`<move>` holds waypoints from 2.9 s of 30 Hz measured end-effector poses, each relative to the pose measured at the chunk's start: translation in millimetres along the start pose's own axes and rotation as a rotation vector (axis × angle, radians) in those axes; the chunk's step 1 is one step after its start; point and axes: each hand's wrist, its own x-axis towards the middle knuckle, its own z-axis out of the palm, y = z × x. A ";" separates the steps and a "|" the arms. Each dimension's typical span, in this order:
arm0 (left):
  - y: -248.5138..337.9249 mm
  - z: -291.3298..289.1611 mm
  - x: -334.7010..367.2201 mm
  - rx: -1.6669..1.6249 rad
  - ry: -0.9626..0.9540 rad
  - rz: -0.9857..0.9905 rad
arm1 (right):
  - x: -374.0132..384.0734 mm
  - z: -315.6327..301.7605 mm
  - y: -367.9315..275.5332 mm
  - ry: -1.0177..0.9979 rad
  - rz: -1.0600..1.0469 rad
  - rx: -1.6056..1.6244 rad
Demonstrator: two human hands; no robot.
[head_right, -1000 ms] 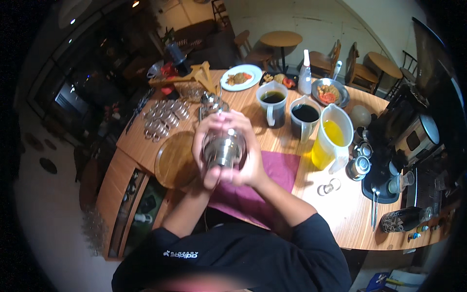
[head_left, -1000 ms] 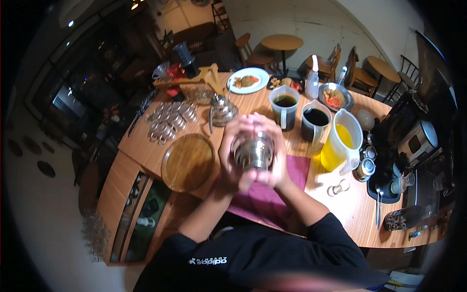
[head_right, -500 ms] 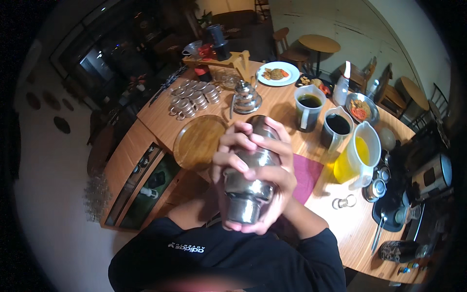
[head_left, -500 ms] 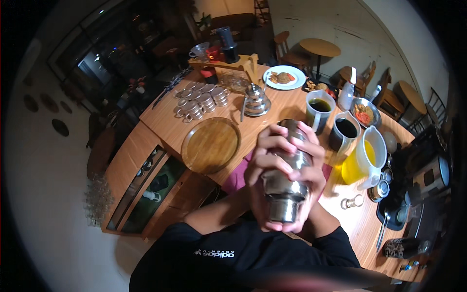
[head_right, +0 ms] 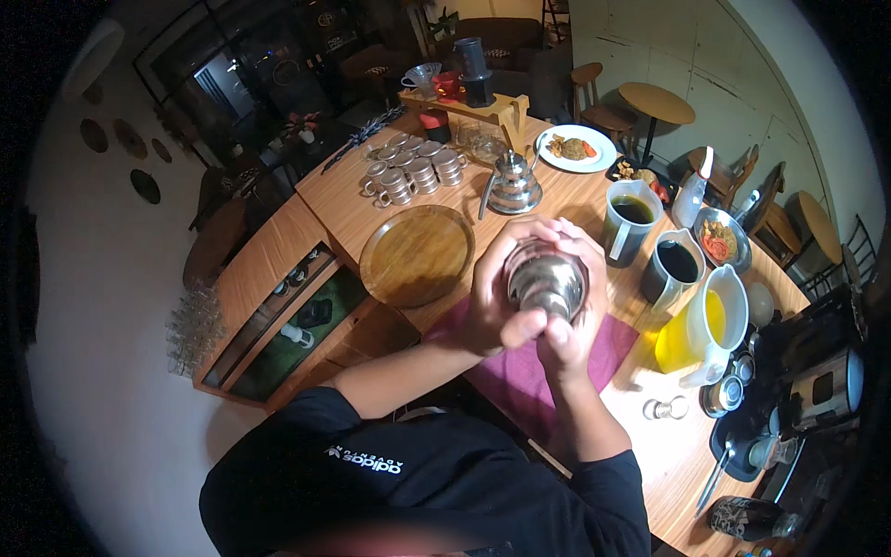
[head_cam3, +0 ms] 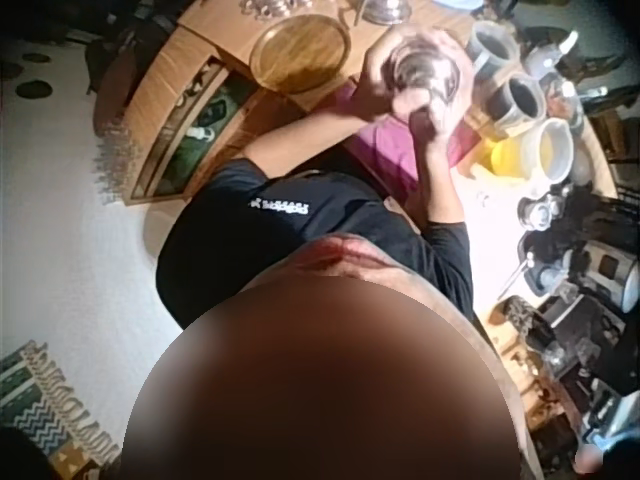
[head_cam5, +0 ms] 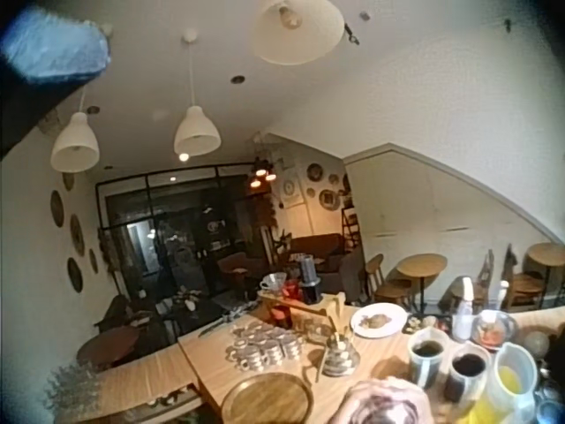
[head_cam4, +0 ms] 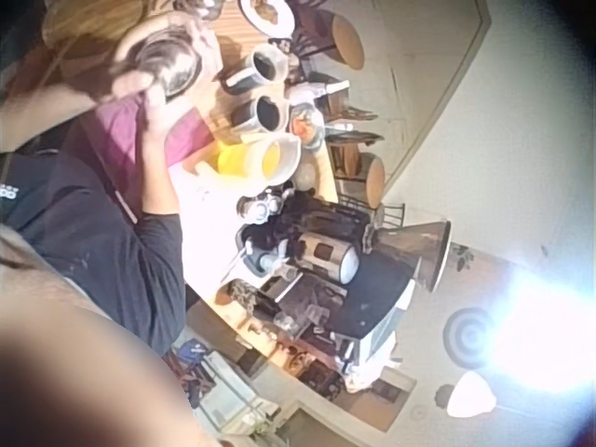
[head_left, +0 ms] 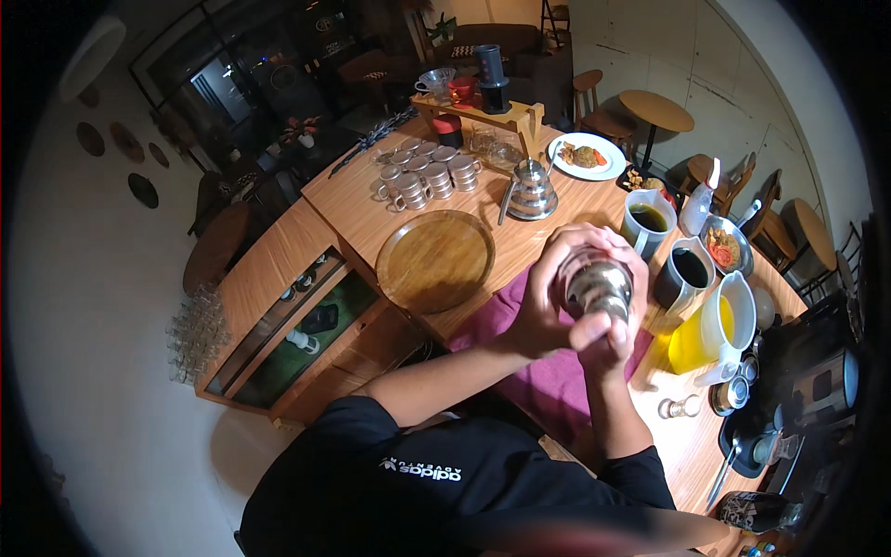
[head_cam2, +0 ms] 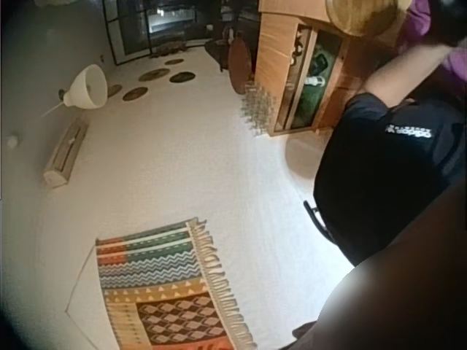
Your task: Prepare a shaken beverage by mixing liquid and ice in a shaker and pouring into glasses.
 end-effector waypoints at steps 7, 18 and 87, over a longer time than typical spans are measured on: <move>13.1 -7.8 -14.3 0.607 -0.216 0.601 | -22.5 -6.4 32.6 0.059 -0.198 -0.125; 7.1 -4.0 -14.2 0.450 -0.047 0.384 | -25.5 2.3 16.2 0.008 -0.095 -0.092; 52.6 -31.5 -61.3 0.641 -0.185 0.643 | -50.8 52.7 -4.9 -0.139 -0.171 -0.061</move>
